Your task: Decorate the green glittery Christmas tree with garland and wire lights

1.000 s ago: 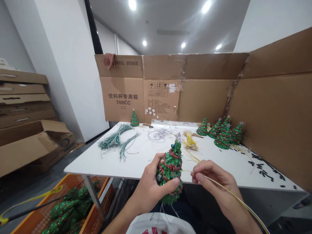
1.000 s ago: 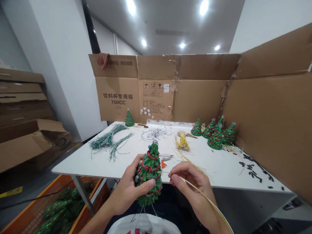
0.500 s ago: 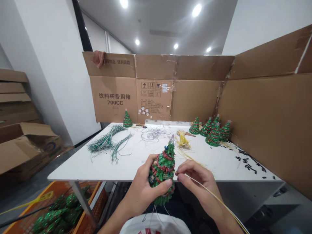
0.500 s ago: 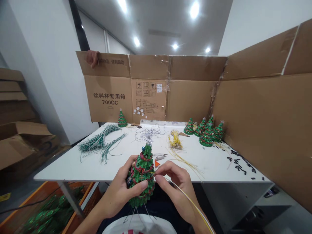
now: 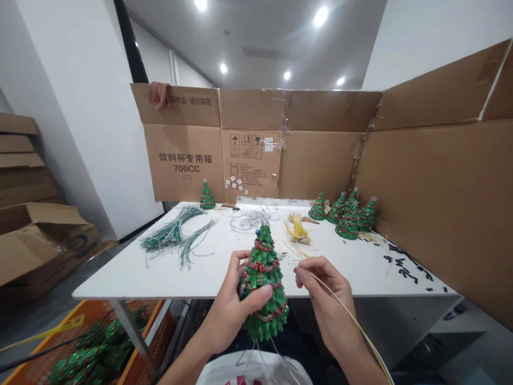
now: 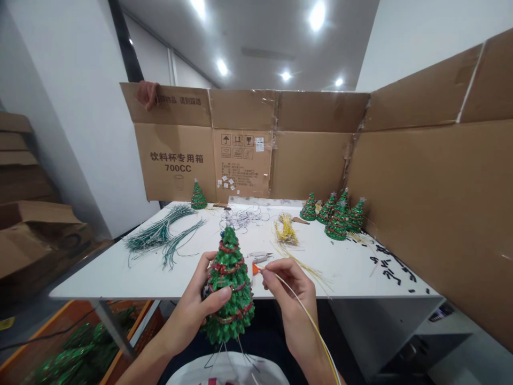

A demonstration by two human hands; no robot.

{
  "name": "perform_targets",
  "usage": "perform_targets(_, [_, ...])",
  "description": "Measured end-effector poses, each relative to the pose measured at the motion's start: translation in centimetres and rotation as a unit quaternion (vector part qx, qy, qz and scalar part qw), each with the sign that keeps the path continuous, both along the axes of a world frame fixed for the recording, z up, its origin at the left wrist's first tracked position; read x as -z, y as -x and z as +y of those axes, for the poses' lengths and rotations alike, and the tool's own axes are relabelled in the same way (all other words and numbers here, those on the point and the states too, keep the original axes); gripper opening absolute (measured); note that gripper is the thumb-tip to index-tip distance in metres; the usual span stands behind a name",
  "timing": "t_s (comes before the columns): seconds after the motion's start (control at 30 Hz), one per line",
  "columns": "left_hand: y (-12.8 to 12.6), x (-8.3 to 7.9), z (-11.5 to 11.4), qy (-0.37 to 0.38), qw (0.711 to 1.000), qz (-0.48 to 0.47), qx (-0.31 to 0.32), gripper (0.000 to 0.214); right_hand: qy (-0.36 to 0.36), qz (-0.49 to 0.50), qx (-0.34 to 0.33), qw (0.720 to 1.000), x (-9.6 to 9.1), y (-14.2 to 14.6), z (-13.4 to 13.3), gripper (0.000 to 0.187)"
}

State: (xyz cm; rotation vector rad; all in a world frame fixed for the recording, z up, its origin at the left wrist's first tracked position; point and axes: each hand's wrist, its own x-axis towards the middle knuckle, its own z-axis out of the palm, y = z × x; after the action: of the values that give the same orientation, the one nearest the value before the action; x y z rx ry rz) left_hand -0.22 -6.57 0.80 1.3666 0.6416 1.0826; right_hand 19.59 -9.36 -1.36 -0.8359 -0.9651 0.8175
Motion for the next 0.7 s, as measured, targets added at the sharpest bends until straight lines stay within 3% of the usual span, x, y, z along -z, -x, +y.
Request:
perform_targets(0.2, [-1.1, 0.0, -1.2, 0.112, 0.987, -0.113, 0.017, 0.069, -0.026, 0.025, 0.081, 0.996, 1.8, 2.2, -0.1, 0.024])
perform_targets(0.33, [-1.7, 1.9, -1.5, 0.137, 0.978, -0.147, 0.047, 0.086, -0.059, 0.006, 0.141, 0.988, 2.8, 3.0, -0.8, 0.020])
perform_targets(0.5, [-2.1, 4.4, -0.4, 0.108, 0.982, -0.137, 0.066, 0.082, -0.095, 0.000, 0.193, 0.977, 1.8, 3.9, -1.9, 0.008])
perform_targets(0.63, [-2.0, 4.4, 0.3, 0.059, 0.994, -0.093, 0.026, 0.071, -0.141, -0.044, 0.244, 0.958, 1.2, 4.3, -2.4, 0.004])
perform_targets(0.7, [-1.8, 4.2, 0.3, 0.054, 0.994, -0.084, 0.037, 0.070, -0.167, -0.072, 0.256, 0.949, 1.2, 4.5, -2.6, 0.006])
